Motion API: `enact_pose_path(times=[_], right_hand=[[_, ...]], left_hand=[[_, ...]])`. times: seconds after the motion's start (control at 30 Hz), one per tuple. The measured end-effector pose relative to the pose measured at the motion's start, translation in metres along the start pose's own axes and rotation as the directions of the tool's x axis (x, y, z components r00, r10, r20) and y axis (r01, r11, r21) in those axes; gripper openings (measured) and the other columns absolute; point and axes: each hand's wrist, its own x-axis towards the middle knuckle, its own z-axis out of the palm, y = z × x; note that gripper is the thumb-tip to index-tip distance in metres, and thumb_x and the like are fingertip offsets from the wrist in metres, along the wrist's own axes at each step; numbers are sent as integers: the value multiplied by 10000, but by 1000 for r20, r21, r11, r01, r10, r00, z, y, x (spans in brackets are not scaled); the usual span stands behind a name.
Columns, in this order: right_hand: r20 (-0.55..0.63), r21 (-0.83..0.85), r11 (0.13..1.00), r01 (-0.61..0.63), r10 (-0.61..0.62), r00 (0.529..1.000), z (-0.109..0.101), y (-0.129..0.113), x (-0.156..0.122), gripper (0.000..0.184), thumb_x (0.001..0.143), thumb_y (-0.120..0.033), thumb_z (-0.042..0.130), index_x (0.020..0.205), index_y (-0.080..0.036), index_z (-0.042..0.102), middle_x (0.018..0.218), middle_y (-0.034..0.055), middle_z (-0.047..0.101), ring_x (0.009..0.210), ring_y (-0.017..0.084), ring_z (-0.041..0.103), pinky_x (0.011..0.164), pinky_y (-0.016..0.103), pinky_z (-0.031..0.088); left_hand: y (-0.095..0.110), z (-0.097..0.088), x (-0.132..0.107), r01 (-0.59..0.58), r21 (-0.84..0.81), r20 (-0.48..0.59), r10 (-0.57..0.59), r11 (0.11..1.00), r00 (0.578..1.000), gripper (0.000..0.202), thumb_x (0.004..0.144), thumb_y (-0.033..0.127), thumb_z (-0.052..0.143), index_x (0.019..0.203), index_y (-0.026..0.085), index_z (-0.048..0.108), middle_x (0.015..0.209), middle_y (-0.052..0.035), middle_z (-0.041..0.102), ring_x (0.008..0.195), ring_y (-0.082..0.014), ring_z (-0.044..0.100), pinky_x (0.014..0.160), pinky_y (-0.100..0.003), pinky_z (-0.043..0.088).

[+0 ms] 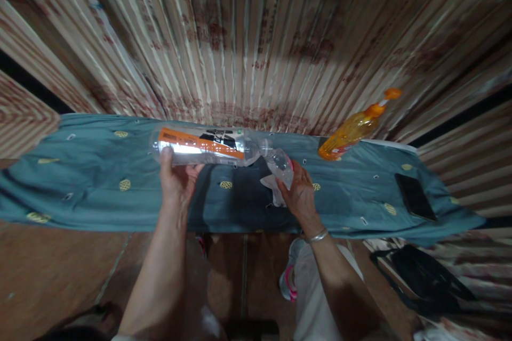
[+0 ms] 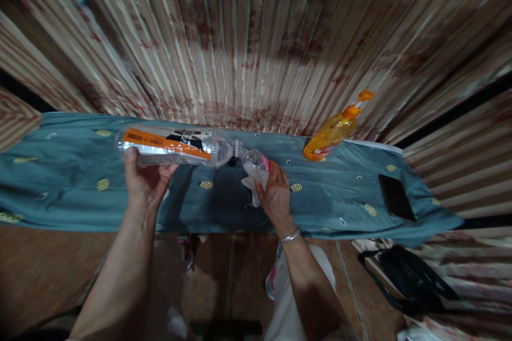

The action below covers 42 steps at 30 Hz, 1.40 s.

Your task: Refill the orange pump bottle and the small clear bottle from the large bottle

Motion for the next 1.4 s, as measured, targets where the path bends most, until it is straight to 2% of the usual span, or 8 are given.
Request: enact_pose_path(times=[0.13, 0.3, 0.53, 0.73, 1.07, 1.2, 1.3, 1.4], right_hand=[[5, 8, 1000, -2, 2, 1000, 0, 0, 0, 658, 1015, -482, 552, 1472, -20, 445, 1301, 285, 673, 1234, 368, 644, 1078, 560, 541], [20, 24, 1000, 15, -16, 1000, -1, 0, 0, 627, 1012, -455, 560, 1478, -52, 440, 1321, 265, 670, 1237, 361, 644, 1090, 565, 534], [13, 29, 999, 18, -19, 1000, 1, 0, 1, 626, 998, -447, 572, 1458, -37, 461, 1319, 279, 670, 1229, 376, 646, 1070, 574, 547], [11, 23, 1000, 17, -17, 1000, 3, 0, 2, 619, 1007, -464, 545, 1464, -56, 455, 1316, 268, 672, 1232, 372, 647, 1073, 582, 540], [-22, 27, 999, 27, -27, 999, 4, 2, 3, 618, 1008, -461, 542, 1461, -48, 458, 1303, 277, 673, 1214, 375, 659, 1062, 581, 545], [-20, 39, 999, 37, -37, 999, 6, 5, 3, 624, 1001, -457, 561, 1459, -48, 449, 1303, 281, 676, 1226, 381, 657, 1056, 586, 547], [-15, 42, 999, 33, -33, 999, 7, 6, 3, 618, 1006, -460, 550, 1461, -55, 448, 1298, 277, 682, 1219, 379, 663, 1048, 587, 553], [-23, 26, 999, 26, -25, 999, 7, 5, 3, 616, 1012, -477, 530, 1456, -54, 467, 1282, 268, 692, 1198, 377, 675, 1037, 583, 562]], left_hand=[[2, 2, -2, 8, -5, -16, -8, 1000, 1000, 311, 990, 353, 560, 1184, 168, 717, 1061, -119, 778, 985, -230, 750, 890, -368, 642], [5, -1, -4, 15, -1, -42, -15, 1000, 999, 322, 993, 366, 568, 1198, 162, 710, 1042, -116, 781, 907, -223, 763, 881, -385, 649], [4, -10, -2, -5, 46, -19, 6, 999, 1000, 373, 900, 456, 711, 1161, 189, 722, 1072, -118, 779, 936, -245, 769, 828, -383, 661], [3, -11, 0, -5, 83, -13, 6, 997, 1000, 424, 872, 488, 739, 1166, 184, 718, 1130, -134, 768, 1046, -267, 757, 882, -386, 646], [5, 0, -4, 11, 50, -35, -9, 999, 999, 375, 894, 443, 729, 1166, 186, 706, 1067, -92, 777, 980, -233, 769, 914, -371, 636], [5, 2, -9, 31, 27, -49, -30, 999, 998, 334, 953, 406, 662, 1198, 183, 707, 1036, -79, 784, 962, -224, 770, 885, -348, 643], [4, 1, -11, 30, 27, -50, -29, 999, 998, 371, 948, 423, 668, 1225, 178, 700, 1042, -94, 783, 958, -228, 769, 879, -357, 645], [2, -1, -11, 10, 51, -38, -8, 999, 999, 438, 903, 470, 716, 1240, 191, 693, 1082, -119, 775, 1033, -257, 761, 901, -381, 640]])
